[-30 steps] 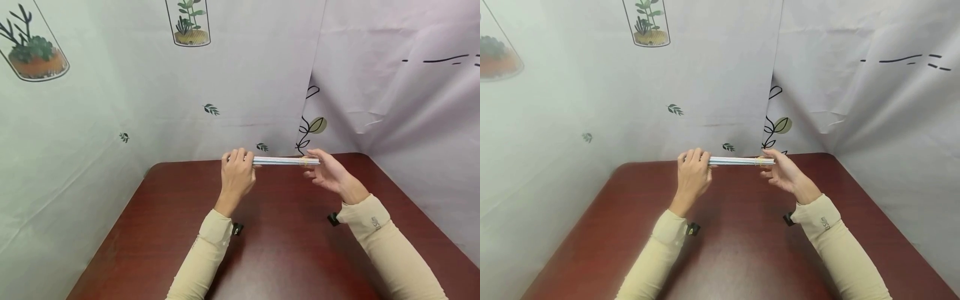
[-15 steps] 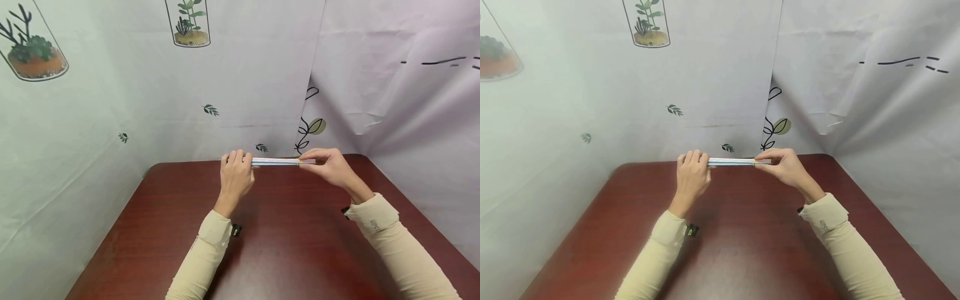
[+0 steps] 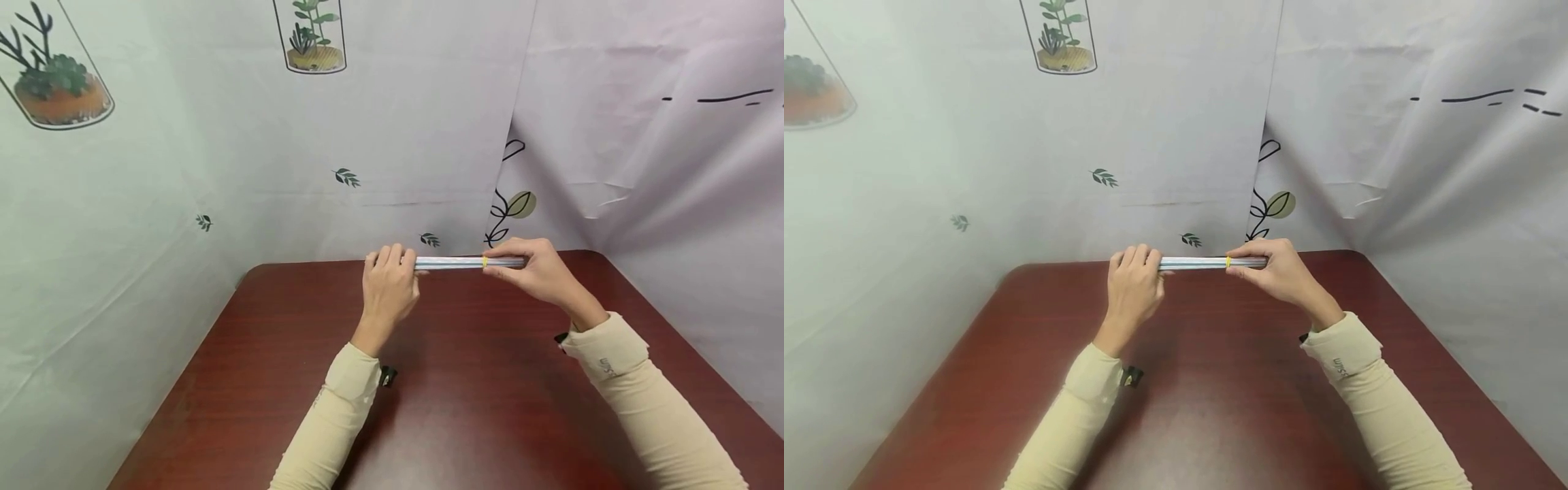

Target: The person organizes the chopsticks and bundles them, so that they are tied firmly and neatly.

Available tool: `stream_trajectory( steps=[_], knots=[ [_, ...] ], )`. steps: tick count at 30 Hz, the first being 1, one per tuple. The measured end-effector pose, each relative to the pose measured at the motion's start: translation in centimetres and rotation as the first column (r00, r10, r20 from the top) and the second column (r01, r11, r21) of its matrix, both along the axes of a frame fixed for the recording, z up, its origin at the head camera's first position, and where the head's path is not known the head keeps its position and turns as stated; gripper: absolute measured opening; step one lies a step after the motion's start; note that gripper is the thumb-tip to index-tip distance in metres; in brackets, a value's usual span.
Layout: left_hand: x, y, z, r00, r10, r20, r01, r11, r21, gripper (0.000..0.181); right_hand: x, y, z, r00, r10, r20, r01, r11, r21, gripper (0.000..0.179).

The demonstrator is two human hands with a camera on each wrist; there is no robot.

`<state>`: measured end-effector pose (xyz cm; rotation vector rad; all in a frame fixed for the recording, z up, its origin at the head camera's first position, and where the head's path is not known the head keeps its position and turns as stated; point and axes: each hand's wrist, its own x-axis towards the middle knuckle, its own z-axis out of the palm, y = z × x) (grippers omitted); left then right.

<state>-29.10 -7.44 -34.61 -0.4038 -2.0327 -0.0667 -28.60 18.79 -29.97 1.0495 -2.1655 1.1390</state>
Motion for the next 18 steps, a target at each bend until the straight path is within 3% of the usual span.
stream_trajectory(
  steps=[4,6,9,14,18],
  knots=[
    [0.1,0.2,0.2,1.000,-0.012,-0.013,0.012,1.000,-0.006,0.009,-0.4,-0.8,0.0,0.991,0.046,-0.127,-0.042,0.998,0.038,0.029],
    [0.2,0.2,0.4,1.000,-0.013,-0.019,0.013,1.000,-0.008,0.007,-0.4,-1.2,0.1,0.988,0.045,-0.146,-0.036,0.997,0.068,0.030],
    [0.1,0.2,0.6,1.000,-0.010,-0.023,0.010,1.000,-0.005,0.005,-0.4,-1.2,0.3,0.994,0.016,-0.111,-0.007,0.996,0.086,0.033],
    [0.2,0.0,0.8,0.999,0.012,-0.045,-0.013,1.000,-0.003,0.004,-0.3,-0.3,0.5,0.999,-0.008,-0.045,0.009,0.999,0.035,0.029],
    [0.5,0.1,0.8,0.998,0.030,-0.050,-0.029,0.999,0.020,0.013,-0.5,-0.6,0.5,0.982,-0.008,-0.188,0.019,0.998,0.058,0.027]
  ],
)
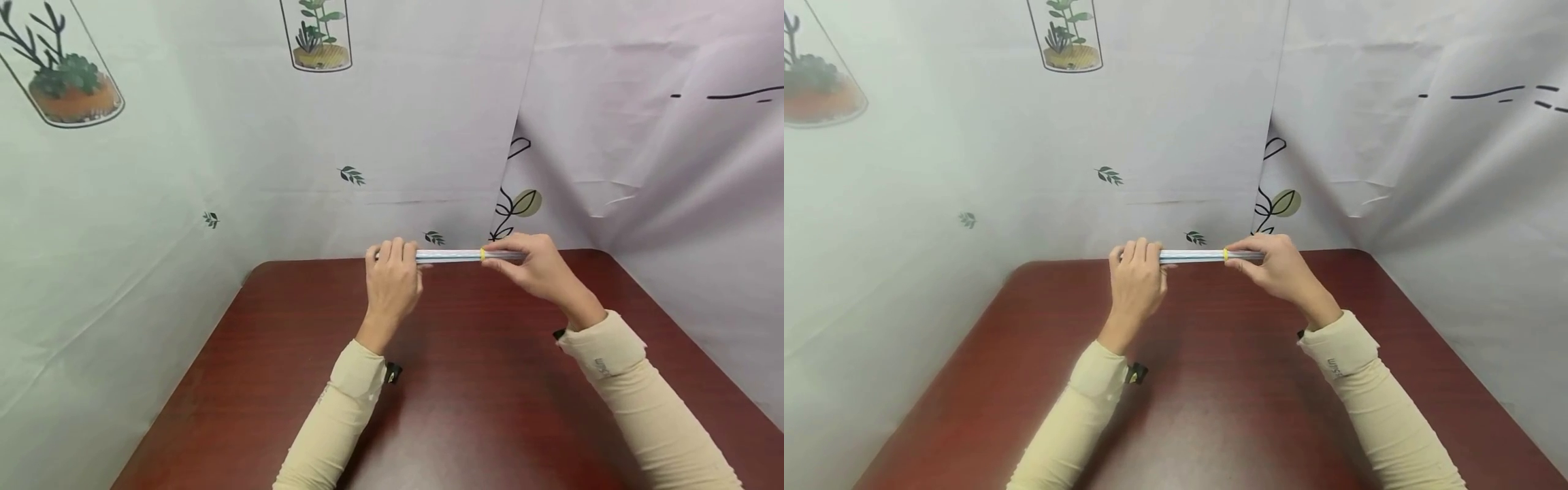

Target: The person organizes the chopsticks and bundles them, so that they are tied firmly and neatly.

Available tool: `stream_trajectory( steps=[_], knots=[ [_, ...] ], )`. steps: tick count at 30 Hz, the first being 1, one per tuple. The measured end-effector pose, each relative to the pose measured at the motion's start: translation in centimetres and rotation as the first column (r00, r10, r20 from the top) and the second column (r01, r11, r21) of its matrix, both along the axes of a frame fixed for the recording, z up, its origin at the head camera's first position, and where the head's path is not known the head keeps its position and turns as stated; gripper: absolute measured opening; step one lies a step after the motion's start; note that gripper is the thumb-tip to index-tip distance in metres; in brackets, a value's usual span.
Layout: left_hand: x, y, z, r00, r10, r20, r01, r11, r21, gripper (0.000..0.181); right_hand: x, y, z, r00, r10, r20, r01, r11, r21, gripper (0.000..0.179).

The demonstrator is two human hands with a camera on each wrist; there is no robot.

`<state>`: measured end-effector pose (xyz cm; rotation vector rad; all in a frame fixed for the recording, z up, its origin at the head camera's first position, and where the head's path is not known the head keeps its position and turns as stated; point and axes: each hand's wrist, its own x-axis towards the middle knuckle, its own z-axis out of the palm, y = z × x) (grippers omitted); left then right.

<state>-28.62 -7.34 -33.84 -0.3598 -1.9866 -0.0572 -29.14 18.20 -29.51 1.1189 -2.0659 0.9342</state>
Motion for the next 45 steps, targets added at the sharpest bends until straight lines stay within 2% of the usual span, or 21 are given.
stream_trajectory(
  steps=[4,9,16,19,23,26,28,30,33,36,38,40,43,45],
  knots=[
    [0.1,0.3,-0.2,1.000,0.004,0.009,-0.004,0.999,0.038,0.015,-0.1,-0.5,0.1,0.984,-0.044,-0.170,0.054,0.997,0.053,0.024],
    [0.0,0.4,-0.1,1.000,0.011,-0.001,-0.011,0.999,0.038,0.013,-0.2,-0.9,-0.1,0.959,-0.087,-0.271,0.117,0.988,0.098,0.027],
    [0.0,0.7,-0.2,1.000,0.011,-0.008,-0.011,1.000,0.018,0.014,-0.2,-2.3,-0.9,0.917,-0.125,-0.378,0.167,0.983,0.080,0.032],
    [0.1,0.9,0.0,1.000,0.006,-0.001,-0.006,1.000,0.012,0.015,-0.1,-2.8,-0.8,0.923,-0.124,-0.365,0.174,0.979,0.107,0.036],
    [0.3,0.7,0.0,1.000,0.013,0.002,-0.013,1.000,0.014,0.018,0.0,-2.3,-0.3,0.975,-0.073,-0.210,0.099,0.989,0.114,0.040],
    [0.2,0.6,-0.2,1.000,0.004,0.011,-0.004,1.000,0.009,0.021,0.0,-1.6,-0.2,0.992,-0.022,-0.126,0.038,0.992,0.122,0.032],
    [0.2,0.7,-0.5,1.000,0.001,0.022,-0.001,1.000,0.011,0.019,0.1,-1.5,-0.4,0.989,-0.017,-0.149,0.039,0.988,0.147,0.025],
    [0.3,0.8,-0.8,1.000,0.000,0.029,0.000,1.000,0.016,0.019,0.2,-1.8,-0.7,0.976,-0.055,-0.210,0.092,0.982,0.168,0.022],
    [0.6,1.3,-1.1,0.999,-0.016,0.031,0.016,1.000,-0.003,0.022,0.7,-3.0,-1.2,0.944,-0.147,-0.295,0.208,0.960,0.189,0.024],
    [0.9,1.6,-1.2,0.999,-0.035,0.030,0.036,0.999,-0.025,0.029,1.2,-3.8,-1.4,0.930,-0.196,-0.311,0.269,0.939,0.214,0.032],
    [1.0,1.8,-1.1,0.999,-0.043,0.029,0.043,0.999,-0.027,0.029,1.3,-3.9,-1.3,0.936,-0.187,-0.298,0.259,0.940,0.222,0.037],
    [1.0,1.7,-0.9,0.999,-0.030,0.027,0.030,0.999,-0.020,0.031,1.4,-3.6,-0.9,0.950,-0.165,-0.264,0.222,0.954,0.202,0.041],
    [0.9,1.7,-0.5,0.999,-0.027,0.019,0.027,1.000,-0.012,0.030,1.3,-3.1,-0.2,0.966,-0.116,-0.229,0.156,0.974,0.164,0.037],
    [0.9,1.7,-0.3,1.000,-0.026,0.016,0.026,1.000,-0.012,0.028,1.3,-3.0,0.1,0.970,-0.097,-0.224,0.133,0.980,0.148,0.030]
  ],
)
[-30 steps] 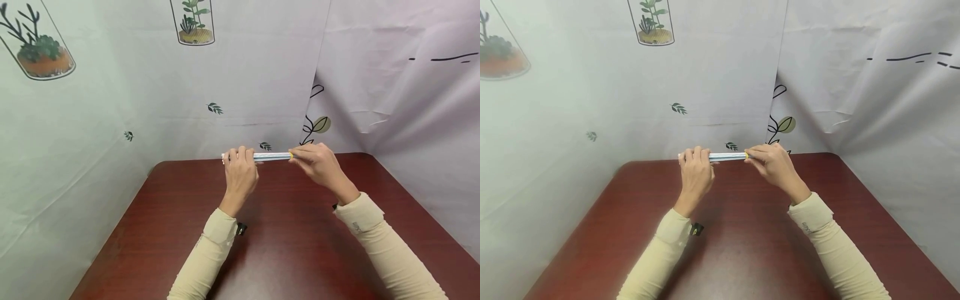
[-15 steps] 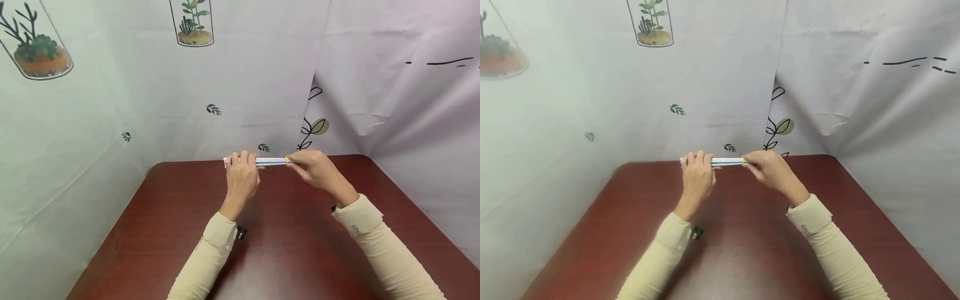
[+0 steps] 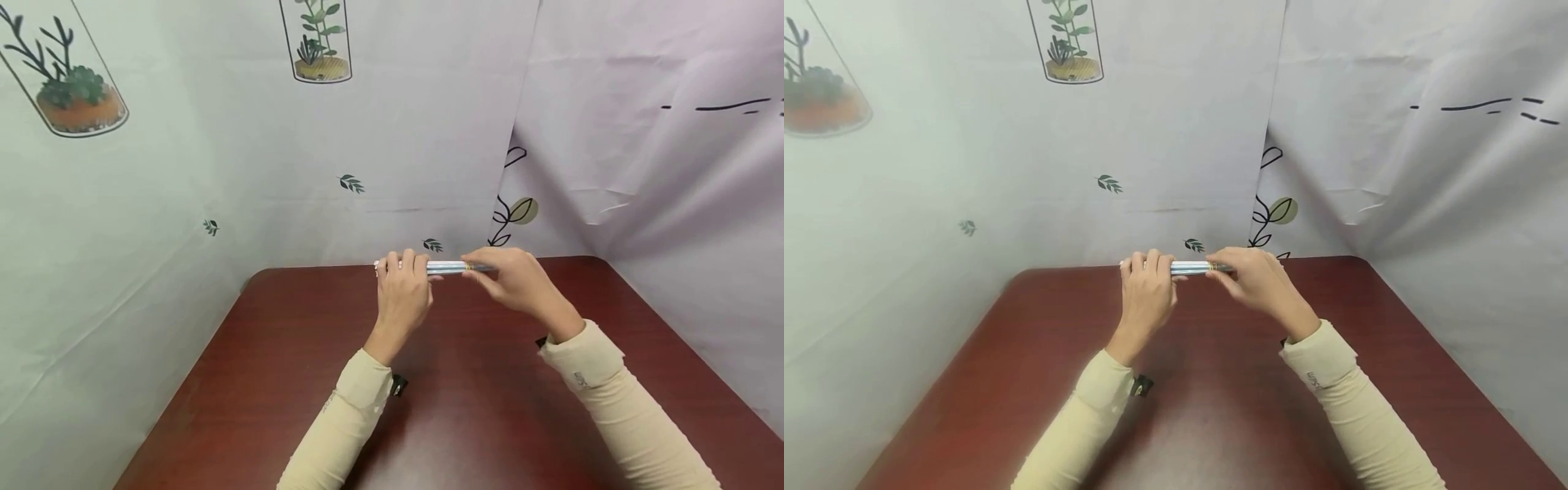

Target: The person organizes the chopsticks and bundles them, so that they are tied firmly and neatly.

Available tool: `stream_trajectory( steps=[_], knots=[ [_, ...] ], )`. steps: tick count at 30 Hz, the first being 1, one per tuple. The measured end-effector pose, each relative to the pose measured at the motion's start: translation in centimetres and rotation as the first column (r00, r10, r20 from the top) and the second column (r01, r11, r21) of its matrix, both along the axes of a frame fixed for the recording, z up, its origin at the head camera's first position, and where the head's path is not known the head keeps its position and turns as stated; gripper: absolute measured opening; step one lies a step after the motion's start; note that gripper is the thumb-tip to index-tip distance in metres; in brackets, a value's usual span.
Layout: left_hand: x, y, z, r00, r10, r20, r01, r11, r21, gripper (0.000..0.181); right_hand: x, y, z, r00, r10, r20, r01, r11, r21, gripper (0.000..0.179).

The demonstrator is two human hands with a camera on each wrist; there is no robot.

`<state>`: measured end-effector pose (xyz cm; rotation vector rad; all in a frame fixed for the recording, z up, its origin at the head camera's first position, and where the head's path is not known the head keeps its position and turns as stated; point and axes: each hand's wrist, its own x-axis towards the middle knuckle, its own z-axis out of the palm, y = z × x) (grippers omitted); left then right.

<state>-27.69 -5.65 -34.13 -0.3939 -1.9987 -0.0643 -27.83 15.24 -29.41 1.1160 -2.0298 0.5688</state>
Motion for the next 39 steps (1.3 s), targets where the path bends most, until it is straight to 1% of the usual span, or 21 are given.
stream_trajectory(
  steps=[2,4,7,11,15,17,19,21,24,27,31,36,39],
  knots=[
    [0.1,0.1,0.2,1.000,-0.002,-0.005,0.002,1.000,-0.005,0.026,0.0,-0.2,0.1,1.000,0.007,-0.021,-0.007,1.000,0.002,0.025],
    [0.2,0.2,0.4,1.000,-0.001,-0.008,0.001,1.000,-0.009,0.025,0.1,-0.4,0.1,0.999,-0.007,-0.048,0.007,1.000,-0.004,0.025],
    [0.4,0.4,0.5,1.000,-0.004,-0.017,0.004,1.000,-0.011,0.026,0.4,-0.7,0.1,0.997,-0.028,-0.071,0.028,1.000,-0.006,0.029],
    [0.6,0.2,0.5,1.000,-0.009,-0.015,0.009,1.000,0.000,0.029,0.8,-0.1,0.3,0.996,-0.052,-0.067,0.053,0.998,0.018,0.037],
    [0.8,-0.2,0.4,1.000,-0.001,0.010,0.001,1.000,0.017,0.030,0.7,0.7,0.7,0.996,-0.044,-0.071,0.046,0.998,0.035,0.033],
    [0.8,-0.1,0.3,1.000,0.003,0.024,-0.003,1.000,0.020,0.029,0.7,0.8,0.8,0.995,-0.035,-0.098,0.039,0.998,0.047,0.029],
    [0.9,0.2,0.3,1.000,-0.002,0.026,0.002,1.000,0.006,0.025,0.7,0.5,0.6,0.991,-0.025,-0.130,0.034,0.997,0.069,0.027],
    [0.9,0.4,0.3,1.000,0.001,0.022,-0.001,1.000,-0.012,0.020,0.8,0.0,0.5,0.988,-0.036,-0.147,0.049,0.995,0.082,0.027],
    [0.9,0.6,0.0,1.000,-0.001,0.026,0.002,1.000,-0.022,0.017,0.9,-0.6,0.1,0.989,-0.052,-0.138,0.066,0.992,0.105,0.029],
    [0.9,0.2,0.2,1.000,0.010,0.029,-0.009,1.000,-0.017,0.022,0.7,-0.6,0.2,0.989,-0.063,-0.133,0.076,0.993,0.095,0.034],
    [0.8,-0.2,0.5,0.999,0.019,0.031,-0.019,1.000,-0.002,0.030,0.3,-0.4,0.0,0.982,-0.071,-0.173,0.084,0.994,0.070,0.039],
    [0.6,-0.8,0.5,0.999,0.026,0.028,-0.026,1.000,0.011,0.029,0.0,0.1,-0.2,0.967,-0.112,-0.227,0.120,0.993,0.022,0.037],
    [0.5,-0.9,0.6,0.999,0.038,0.025,-0.039,0.999,0.030,0.027,-0.2,0.6,-0.4,0.951,-0.163,-0.263,0.169,0.986,-0.002,0.035]
  ],
)
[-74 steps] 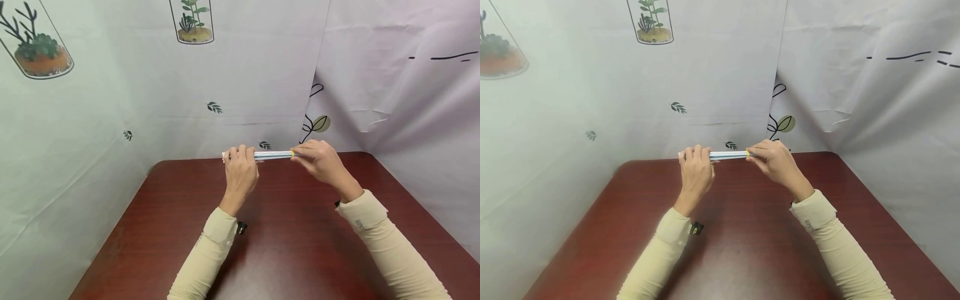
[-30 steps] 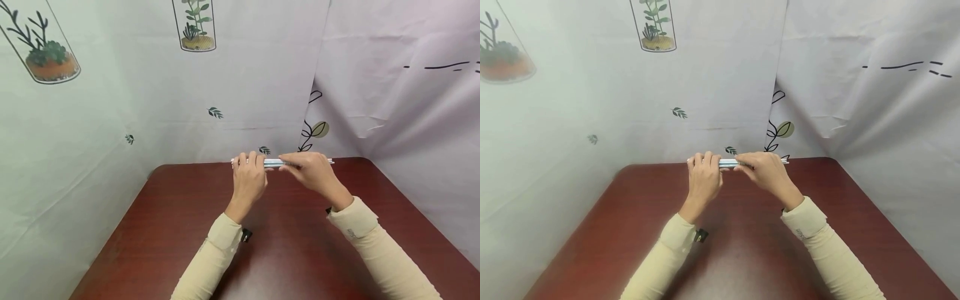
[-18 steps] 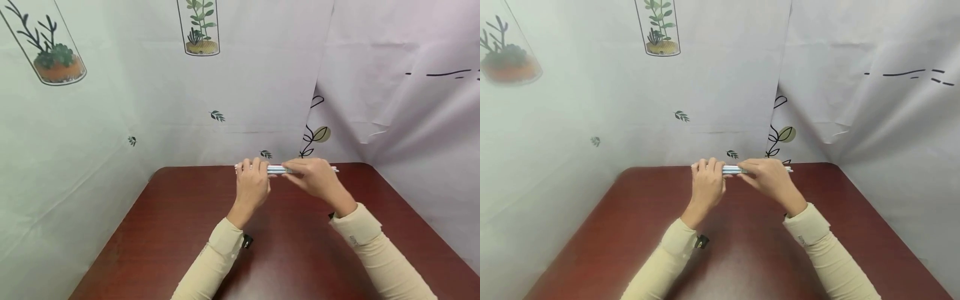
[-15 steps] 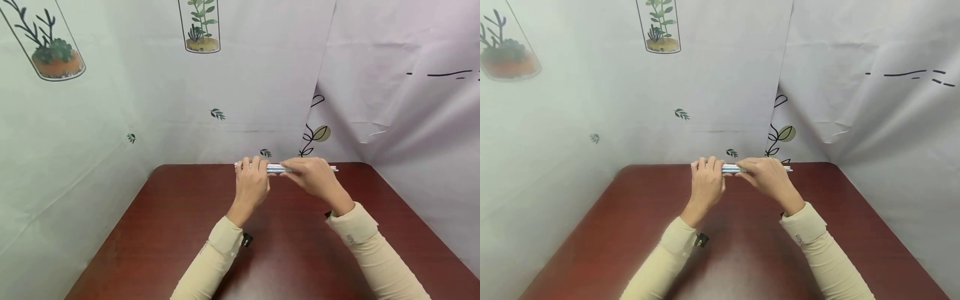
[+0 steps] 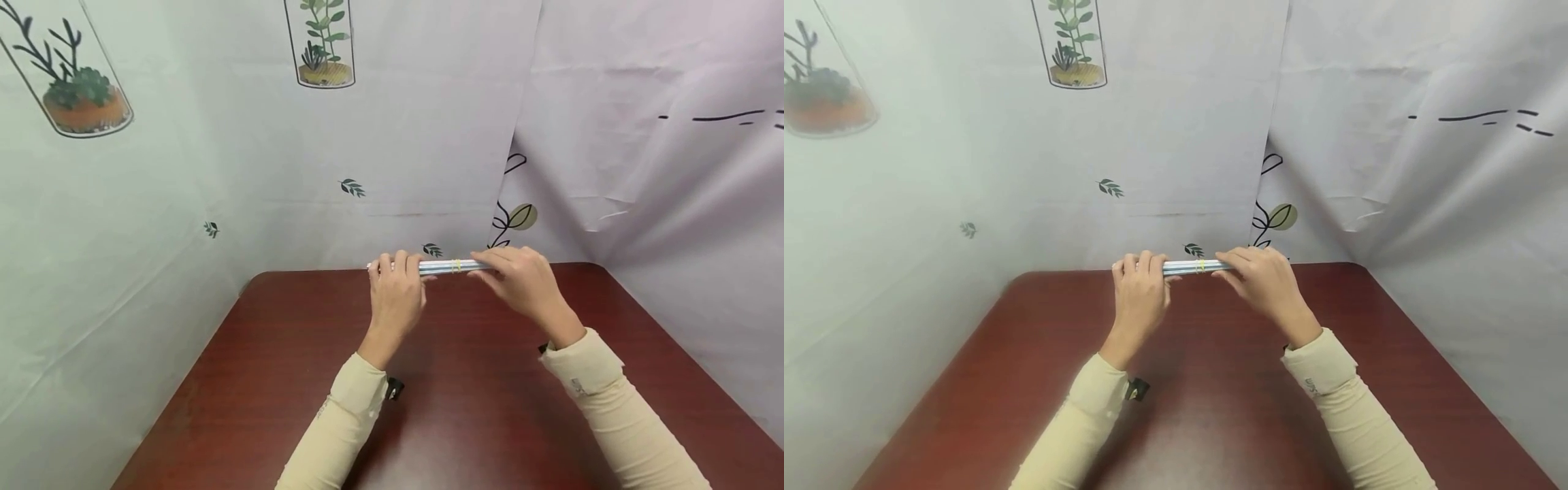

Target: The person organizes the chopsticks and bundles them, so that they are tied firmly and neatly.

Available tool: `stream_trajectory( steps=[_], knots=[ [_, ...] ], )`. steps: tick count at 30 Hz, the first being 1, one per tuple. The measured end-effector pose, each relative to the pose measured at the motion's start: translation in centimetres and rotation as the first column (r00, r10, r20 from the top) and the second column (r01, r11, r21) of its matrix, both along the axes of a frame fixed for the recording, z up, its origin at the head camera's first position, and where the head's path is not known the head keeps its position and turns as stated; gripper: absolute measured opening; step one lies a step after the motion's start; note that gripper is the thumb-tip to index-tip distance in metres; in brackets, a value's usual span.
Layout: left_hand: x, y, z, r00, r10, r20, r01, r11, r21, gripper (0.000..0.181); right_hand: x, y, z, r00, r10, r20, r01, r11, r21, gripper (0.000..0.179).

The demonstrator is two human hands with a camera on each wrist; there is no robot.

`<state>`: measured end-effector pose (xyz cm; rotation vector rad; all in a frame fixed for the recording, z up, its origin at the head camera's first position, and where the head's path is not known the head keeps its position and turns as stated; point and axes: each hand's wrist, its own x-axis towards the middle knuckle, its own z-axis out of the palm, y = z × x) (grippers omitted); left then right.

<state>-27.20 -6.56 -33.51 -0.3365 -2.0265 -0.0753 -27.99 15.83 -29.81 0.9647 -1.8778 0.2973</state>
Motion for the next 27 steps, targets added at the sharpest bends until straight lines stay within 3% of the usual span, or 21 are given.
stream_trajectory(
  steps=[11,18,27],
  knots=[
    [0.5,0.2,0.4,0.995,0.025,-0.091,-0.023,0.999,0.027,0.030,-0.5,0.0,-1.1,0.981,-0.140,-0.131,0.134,0.990,-0.050,0.030],
    [0.4,0.8,-0.2,0.994,0.036,-0.102,-0.031,0.998,0.056,0.026,-0.7,-0.6,-1.8,0.967,-0.117,-0.228,0.086,0.986,-0.140,0.025],
    [0.5,0.6,-0.4,0.993,0.009,-0.121,-0.005,1.000,0.028,0.025,-0.8,-0.9,-2.2,0.971,-0.060,-0.233,0.012,0.979,-0.203,0.023]
  ],
)
